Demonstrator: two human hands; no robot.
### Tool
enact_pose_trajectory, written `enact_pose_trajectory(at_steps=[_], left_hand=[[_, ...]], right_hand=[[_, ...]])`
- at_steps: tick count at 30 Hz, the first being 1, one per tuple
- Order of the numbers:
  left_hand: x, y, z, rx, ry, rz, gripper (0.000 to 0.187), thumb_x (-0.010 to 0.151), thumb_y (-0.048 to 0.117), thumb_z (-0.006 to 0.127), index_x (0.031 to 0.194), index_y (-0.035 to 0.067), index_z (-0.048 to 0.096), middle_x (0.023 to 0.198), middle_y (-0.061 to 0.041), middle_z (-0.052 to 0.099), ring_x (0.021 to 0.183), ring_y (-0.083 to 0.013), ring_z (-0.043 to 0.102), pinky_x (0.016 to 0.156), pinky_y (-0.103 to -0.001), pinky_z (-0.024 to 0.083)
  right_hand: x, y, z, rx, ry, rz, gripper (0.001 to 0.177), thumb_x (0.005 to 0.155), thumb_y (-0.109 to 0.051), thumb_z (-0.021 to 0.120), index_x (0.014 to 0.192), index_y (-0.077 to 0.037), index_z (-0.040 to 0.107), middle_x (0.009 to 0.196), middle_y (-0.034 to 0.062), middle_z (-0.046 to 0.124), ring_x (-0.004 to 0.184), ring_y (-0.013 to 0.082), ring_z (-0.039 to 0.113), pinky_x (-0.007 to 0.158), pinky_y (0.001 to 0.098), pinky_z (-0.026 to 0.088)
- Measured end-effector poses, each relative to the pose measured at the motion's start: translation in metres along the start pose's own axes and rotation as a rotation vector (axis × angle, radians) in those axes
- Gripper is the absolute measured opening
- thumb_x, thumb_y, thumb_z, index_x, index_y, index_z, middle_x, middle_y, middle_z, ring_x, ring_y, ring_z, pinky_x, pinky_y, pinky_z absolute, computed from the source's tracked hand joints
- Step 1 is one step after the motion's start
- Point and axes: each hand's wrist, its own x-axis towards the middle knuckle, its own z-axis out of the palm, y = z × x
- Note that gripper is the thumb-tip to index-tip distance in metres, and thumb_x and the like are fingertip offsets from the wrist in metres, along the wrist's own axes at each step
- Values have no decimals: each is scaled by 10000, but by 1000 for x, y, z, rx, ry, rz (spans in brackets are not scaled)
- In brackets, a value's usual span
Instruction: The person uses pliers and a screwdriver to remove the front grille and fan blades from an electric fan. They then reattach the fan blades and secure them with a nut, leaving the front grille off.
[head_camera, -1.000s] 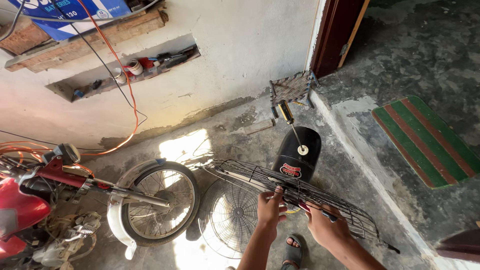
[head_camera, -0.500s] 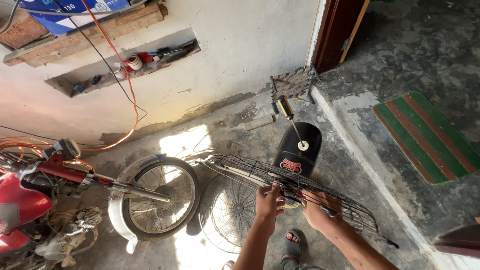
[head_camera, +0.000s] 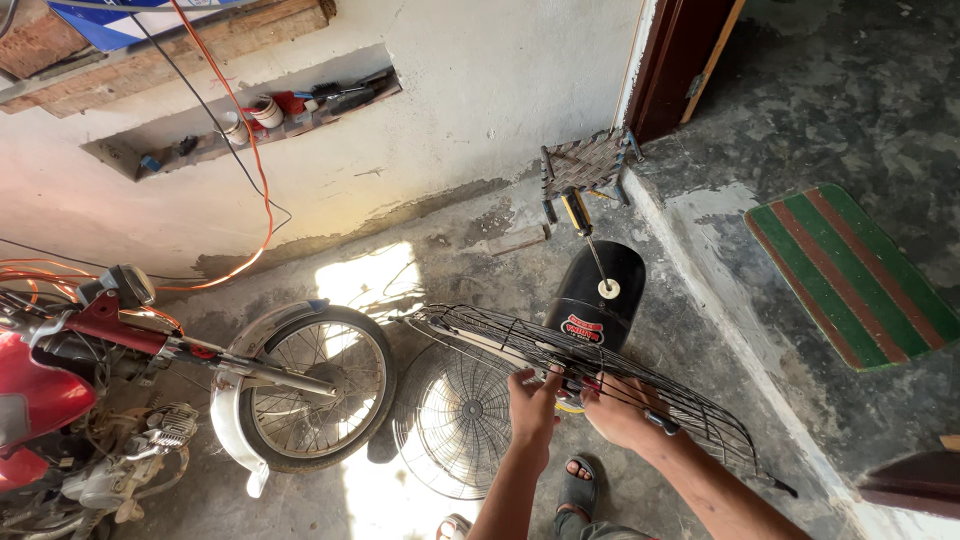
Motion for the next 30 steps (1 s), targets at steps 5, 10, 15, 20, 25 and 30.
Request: enact_pose_trajectory(at_steps=[5, 10, 15, 20, 25, 30], left_hand=[[1, 12, -4, -111, 116, 140, 1021, 781, 462, 823, 1534, 122, 224, 1513, -194, 418, 1379, -361, 456, 1101, -509, 411], [20, 38, -24, -194, 176, 190, 1248, 713, 450, 845, 1602, 193, 7, 1622, -190, 249, 1480, -394, 302, 1193, -580, 291], [27, 54, -36, -292, 182, 255, 1263, 674, 337, 857, 1607, 198, 17, 1580, -240, 309, 1454, -407, 378, 1197, -590, 296], [-5, 56, -35, -192, 190, 297, 1268, 679, 269, 869, 1599, 189, 1, 1547, -256, 348, 1385, -427, 463, 1137, -577, 427], [-38, 57, -19, -139, 232, 423, 1274, 677, 343, 877, 1586, 178, -1, 1542, -252, 348, 1392, -399, 455, 1067, -559, 501], [-42, 61, -22, -108, 219, 436, 1260, 678, 381, 868, 1595, 170, 29, 1545, -244, 346, 1389, -396, 463, 1059, -543, 516]], right_hand=[[4, 8, 0, -24, -44, 9, 432, 1025, -455, 474, 1123, -74, 652, 923, 133, 753, 840, 272, 760, 783, 413, 603], [11, 18, 14, -29, 85, -184, 323, 1006, -354, 496, 1047, -83, 668, 871, 106, 742, 756, 262, 723, 714, 420, 583], [10, 15, 17, 20, 109, -192, 246, 1002, -294, 543, 1025, -89, 677, 820, 87, 738, 655, 219, 707, 626, 383, 574], [5, 6, 10, 163, 60, -104, 206, 954, -247, 582, 1026, -90, 694, 807, 60, 738, 618, 200, 705, 575, 391, 580], [5, 5, 8, 122, 22, -78, 255, 998, -266, 551, 1017, -75, 719, 780, 103, 749, 627, 233, 706, 604, 409, 566], [8, 9, 12, 131, 41, -101, 258, 988, -269, 548, 1011, -71, 713, 777, 112, 755, 630, 246, 724, 599, 413, 572]])
